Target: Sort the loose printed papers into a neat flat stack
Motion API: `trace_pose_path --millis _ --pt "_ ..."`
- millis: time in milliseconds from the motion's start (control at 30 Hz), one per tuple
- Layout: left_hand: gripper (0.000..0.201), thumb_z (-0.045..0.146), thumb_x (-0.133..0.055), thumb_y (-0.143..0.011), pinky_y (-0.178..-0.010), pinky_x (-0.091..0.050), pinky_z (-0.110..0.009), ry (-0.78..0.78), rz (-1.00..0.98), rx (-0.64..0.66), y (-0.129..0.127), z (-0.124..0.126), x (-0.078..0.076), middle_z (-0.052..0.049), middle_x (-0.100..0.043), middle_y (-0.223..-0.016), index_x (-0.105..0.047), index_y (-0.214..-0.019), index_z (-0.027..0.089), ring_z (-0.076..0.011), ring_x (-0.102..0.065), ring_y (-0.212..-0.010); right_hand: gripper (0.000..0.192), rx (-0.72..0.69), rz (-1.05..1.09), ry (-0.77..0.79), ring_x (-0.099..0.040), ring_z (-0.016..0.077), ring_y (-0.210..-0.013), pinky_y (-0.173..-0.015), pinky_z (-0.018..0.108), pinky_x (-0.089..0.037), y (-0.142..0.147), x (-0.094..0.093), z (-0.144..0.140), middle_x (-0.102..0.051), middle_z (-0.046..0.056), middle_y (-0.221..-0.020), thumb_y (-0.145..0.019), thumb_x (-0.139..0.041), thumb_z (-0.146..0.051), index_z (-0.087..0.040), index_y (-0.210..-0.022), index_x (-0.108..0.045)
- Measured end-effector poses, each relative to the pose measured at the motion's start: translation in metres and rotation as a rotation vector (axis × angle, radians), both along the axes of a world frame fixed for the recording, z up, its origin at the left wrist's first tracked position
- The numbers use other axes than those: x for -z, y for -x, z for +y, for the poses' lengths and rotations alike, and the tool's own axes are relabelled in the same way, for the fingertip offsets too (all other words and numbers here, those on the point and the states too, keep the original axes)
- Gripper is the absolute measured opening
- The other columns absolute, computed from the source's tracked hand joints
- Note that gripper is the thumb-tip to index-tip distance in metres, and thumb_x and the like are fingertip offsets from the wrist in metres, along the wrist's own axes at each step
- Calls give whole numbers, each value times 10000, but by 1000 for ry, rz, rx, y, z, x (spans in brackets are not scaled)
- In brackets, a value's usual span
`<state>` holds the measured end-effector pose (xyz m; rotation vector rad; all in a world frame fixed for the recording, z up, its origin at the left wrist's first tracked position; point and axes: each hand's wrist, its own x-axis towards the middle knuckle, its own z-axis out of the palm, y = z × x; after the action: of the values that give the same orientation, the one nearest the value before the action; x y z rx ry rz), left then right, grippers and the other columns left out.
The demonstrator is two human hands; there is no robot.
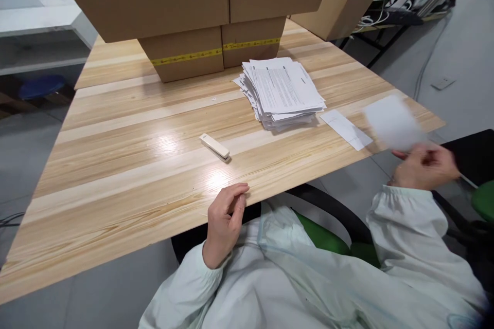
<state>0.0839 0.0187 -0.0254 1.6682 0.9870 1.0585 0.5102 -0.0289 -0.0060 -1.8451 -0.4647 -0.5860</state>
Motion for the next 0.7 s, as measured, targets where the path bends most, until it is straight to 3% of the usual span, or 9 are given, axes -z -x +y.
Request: trace_pose_path --millis 67,100,167,233,300,367,467,533,700 --pt "194 273 -572 -976 -881 -605 -358 49 -16 -3 -1 0 -2 -93 -718 -1119 -725 -1079 216 -211 -703 -1018 180 -6 -32 -387 -572 100 -532 -529 293 -511 33 -23 8 -609 -9 -696 -895 -475 -69 -148 -837 -626" --pt "192 292 -579 -974 -875 -605 -355 99 -40 3 -1 0 -4 -93 -722 -1108 -726 -1073 216 -209 -709 -998 120 -98 -75 -544 -611 111 -561 -515 289 -522 58 -34 12 -629 -5 -732 -914 -505 -137 -164 -864 -610" --pt "232 337 -606 -965 -906 -598 -365 224 -163 22 -4 -2 -10 -95 -716 -1163 -694 -1155 237 -211 -710 -1027 99 -369 -40 -597 -628 123 -527 -454 265 -516 118 -49 17 -620 -20 -675 -877 -634 -245 -179 -808 -607" --pt "428 410 -650 -935 -982 -575 -399 320 -371 41 -8 -4 -16 -103 -656 -1330 -579 -1341 293 -228 -671 -1158 177 -622 196 -508 -562 95 -411 -392 229 -489 183 -48 19 -569 -58 -568 -819 -731 -268 -180 -736 -601" --pt "648 490 -704 -879 -1022 -555 -413 354 -564 15 -9 -7 -21 -113 -580 -1446 -454 -1453 325 -243 -623 -1250 185 -901 520 -236 -549 99 -362 -362 221 -474 240 -31 17 -609 -49 -553 -834 -744 -333 -169 -817 -662" --pt "702 497 -746 -840 -993 -563 -372 377 -640 -105 -7 -8 -25 -119 -629 -1376 -459 -1448 293 -230 -646 -1204 226 -1120 710 -13 -582 115 -371 -403 230 -511 278 -8 14 -645 -34 -551 -873 -708 -392 -170 -914 -702" --pt "628 421 -789 -815 -905 -577 -316 414 -622 -368 4 -7 -29 -85 -743 -1091 -542 -1358 225 -198 -708 -1015 248 -1346 787 148 -649 131 -451 -497 230 -553 298 13 13 -675 -20 -561 -904 -680 -415 -191 -995 -733" --pt "595 413 -804 -795 -880 -574 -308 416 -600 -438 13 -6 -31 -60 -755 -969 -578 -1304 205 -191 -717 -936 282 -1489 849 184 -690 142 -544 -539 236 -568 295 13 20 -718 11 -643 -906 -672 -461 -200 -978 -749" --pt "606 381 -799 -796 -873 -562 -297 510 -508 -203 28 -4 -39 -77 -724 -1120 -562 -1324 202 -183 -687 -980 497 -1718 1249 186 -661 138 -576 -526 259 -567 283 -9 49 -748 64 -806 -847 -637 -673 -203 -962 -752"
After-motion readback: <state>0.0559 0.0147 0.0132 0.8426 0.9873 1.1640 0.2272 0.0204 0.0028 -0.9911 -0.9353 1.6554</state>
